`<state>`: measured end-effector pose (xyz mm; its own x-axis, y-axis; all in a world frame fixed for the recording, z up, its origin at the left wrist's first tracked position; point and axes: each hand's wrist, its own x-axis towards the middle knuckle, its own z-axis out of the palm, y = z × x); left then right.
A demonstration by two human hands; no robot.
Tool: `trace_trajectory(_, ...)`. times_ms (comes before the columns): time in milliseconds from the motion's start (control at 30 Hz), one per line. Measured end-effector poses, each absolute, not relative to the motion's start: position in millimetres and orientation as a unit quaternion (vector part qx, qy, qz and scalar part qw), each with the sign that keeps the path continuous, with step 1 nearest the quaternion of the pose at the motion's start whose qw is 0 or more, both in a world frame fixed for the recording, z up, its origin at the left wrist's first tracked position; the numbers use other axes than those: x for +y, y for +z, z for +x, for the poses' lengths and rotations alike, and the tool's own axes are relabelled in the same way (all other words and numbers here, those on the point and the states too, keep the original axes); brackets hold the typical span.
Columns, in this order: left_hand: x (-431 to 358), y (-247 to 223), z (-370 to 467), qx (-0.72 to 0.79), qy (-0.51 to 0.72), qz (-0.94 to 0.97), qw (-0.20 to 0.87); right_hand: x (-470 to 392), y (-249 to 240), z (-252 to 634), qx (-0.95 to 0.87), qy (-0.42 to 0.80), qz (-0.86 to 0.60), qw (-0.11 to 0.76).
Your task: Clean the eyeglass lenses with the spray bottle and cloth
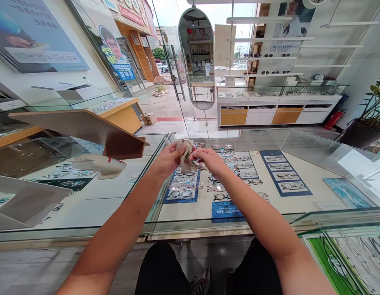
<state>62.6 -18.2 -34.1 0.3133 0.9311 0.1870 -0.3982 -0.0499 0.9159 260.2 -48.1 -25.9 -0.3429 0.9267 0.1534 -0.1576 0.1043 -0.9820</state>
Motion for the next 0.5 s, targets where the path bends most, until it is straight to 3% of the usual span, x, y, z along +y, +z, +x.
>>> trace_trajectory(167,-25,-34,70,0.279,0.522,0.491,0.639,-47,-28,257,-0.562,0.606,-0.319,0.465)
trace_trajectory(500,-34,-41,85,0.328,0.614,0.493,0.522,-52,-35,248,-0.569,0.617,-0.289,0.460)
